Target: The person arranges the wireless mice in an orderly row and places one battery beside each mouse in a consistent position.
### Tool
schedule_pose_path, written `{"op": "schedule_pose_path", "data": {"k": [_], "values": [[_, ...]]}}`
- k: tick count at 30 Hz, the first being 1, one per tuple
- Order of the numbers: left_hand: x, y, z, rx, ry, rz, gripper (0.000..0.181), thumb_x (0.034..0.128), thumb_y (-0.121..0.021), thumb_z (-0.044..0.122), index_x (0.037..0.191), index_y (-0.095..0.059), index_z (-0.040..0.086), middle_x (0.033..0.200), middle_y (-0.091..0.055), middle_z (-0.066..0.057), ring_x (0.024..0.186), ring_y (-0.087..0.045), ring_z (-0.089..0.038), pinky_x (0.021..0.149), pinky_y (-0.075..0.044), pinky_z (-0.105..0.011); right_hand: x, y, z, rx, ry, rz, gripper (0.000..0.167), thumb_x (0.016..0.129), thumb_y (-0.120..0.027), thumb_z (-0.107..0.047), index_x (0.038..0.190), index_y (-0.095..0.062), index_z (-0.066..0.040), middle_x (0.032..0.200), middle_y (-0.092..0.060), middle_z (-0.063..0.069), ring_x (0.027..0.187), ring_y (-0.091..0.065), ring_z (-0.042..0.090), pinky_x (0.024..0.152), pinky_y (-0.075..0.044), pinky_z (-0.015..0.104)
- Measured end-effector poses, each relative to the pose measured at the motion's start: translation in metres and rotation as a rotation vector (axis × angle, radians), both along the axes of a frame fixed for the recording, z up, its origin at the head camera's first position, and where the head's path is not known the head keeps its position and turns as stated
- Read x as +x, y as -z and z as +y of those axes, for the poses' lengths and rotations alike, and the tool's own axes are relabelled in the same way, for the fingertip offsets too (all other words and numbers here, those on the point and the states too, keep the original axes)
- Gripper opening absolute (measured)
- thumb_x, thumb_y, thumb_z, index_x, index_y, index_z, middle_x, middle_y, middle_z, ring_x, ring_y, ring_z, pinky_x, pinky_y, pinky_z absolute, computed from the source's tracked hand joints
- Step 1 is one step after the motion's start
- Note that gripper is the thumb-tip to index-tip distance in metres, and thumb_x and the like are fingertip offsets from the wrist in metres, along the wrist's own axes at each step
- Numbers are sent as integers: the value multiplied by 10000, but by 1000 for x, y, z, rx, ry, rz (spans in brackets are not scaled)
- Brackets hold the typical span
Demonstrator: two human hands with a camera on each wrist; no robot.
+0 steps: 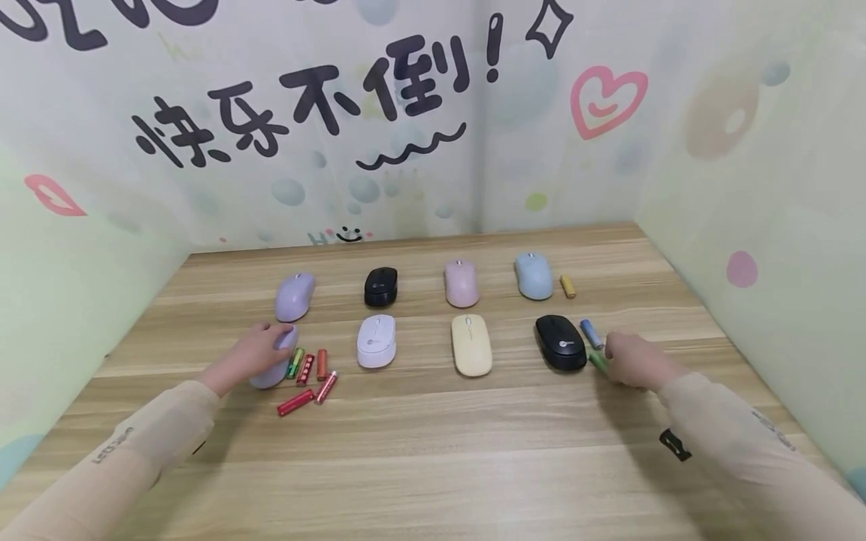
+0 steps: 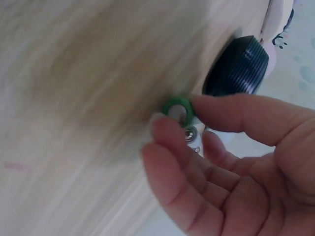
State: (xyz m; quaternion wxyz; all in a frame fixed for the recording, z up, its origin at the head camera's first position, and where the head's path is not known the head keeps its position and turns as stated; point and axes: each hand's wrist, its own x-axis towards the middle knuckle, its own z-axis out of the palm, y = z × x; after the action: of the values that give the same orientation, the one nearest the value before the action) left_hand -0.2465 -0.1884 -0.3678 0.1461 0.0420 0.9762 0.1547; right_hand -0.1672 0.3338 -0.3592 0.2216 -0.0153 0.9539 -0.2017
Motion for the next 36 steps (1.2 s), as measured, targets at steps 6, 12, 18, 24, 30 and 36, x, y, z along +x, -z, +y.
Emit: {"op": "schedule_pose_path", "data": {"k": [6, 12, 18, 24, 30, 36], "values": [[-2, 1, -2, 7, -10, -7, 533, 908, -520, 165, 1376, -338, -16, 1349, -246, -391, 1191, -330, -552, 863, -388, -624, 2, 0, -2, 39, -18, 12, 338, 789, -566, -43, 1055, -436, 121, 707, -496, 85, 561, -462, 163, 502, -387, 286], [-2, 2, -3, 8, -6, -5, 533, 908, -520, 165, 1374, -339, -18, 1346, -252, -391, 1188, -334, -551, 863, -390, -623, -1, 3, -9, 49, -42, 65, 305, 761, -571, 1, 1018, -462, 124, 777, -519, 155, 573, -470, 174, 498, -395, 282], [0, 0, -2, 15, -11, -14, 529, 908, -521, 165, 1371, -344, -20, 1344, -259, -388, 1192, -333, -546, 865, -387, -625, 1, 3, -14, -9, -29, 31, 357, 736, -526, 50, 1079, -436, 95, 740, -499, 141, 461, -440, 129, 439, -380, 234], [0, -1, -2, 13, -11, -18, 528, 911, -518, 167, 1372, -342, -19, 1345, -255, -388, 1194, -331, -546, 870, -384, -624, -2, -5, -17, 4, -52, 80, 402, 735, -532, 33, 1122, -436, 83, 691, -506, 123, 459, -436, 131, 437, -379, 234], [0, -1, -2, 2, 9, -2, 517, 906, -522, 172, 1359, -366, -20, 1330, -295, -373, 1185, -361, -521, 875, -394, -606, -13, -22, -22, -21, -40, 127, 399, 733, -515, 26, 1115, -415, 82, 676, -509, 106, 489, -470, 152, 453, -401, 261], [0, -1, -2, 4, 16, -1, 517, 904, -520, 168, 1358, -366, -27, 1327, -297, -376, 1187, -360, -520, 880, -392, -602, -27, -29, -42, 11, -142, 219, 381, 756, -542, 11, 1125, -451, 32, 691, -519, 70, 533, -464, 148, 481, -388, 278]]}}
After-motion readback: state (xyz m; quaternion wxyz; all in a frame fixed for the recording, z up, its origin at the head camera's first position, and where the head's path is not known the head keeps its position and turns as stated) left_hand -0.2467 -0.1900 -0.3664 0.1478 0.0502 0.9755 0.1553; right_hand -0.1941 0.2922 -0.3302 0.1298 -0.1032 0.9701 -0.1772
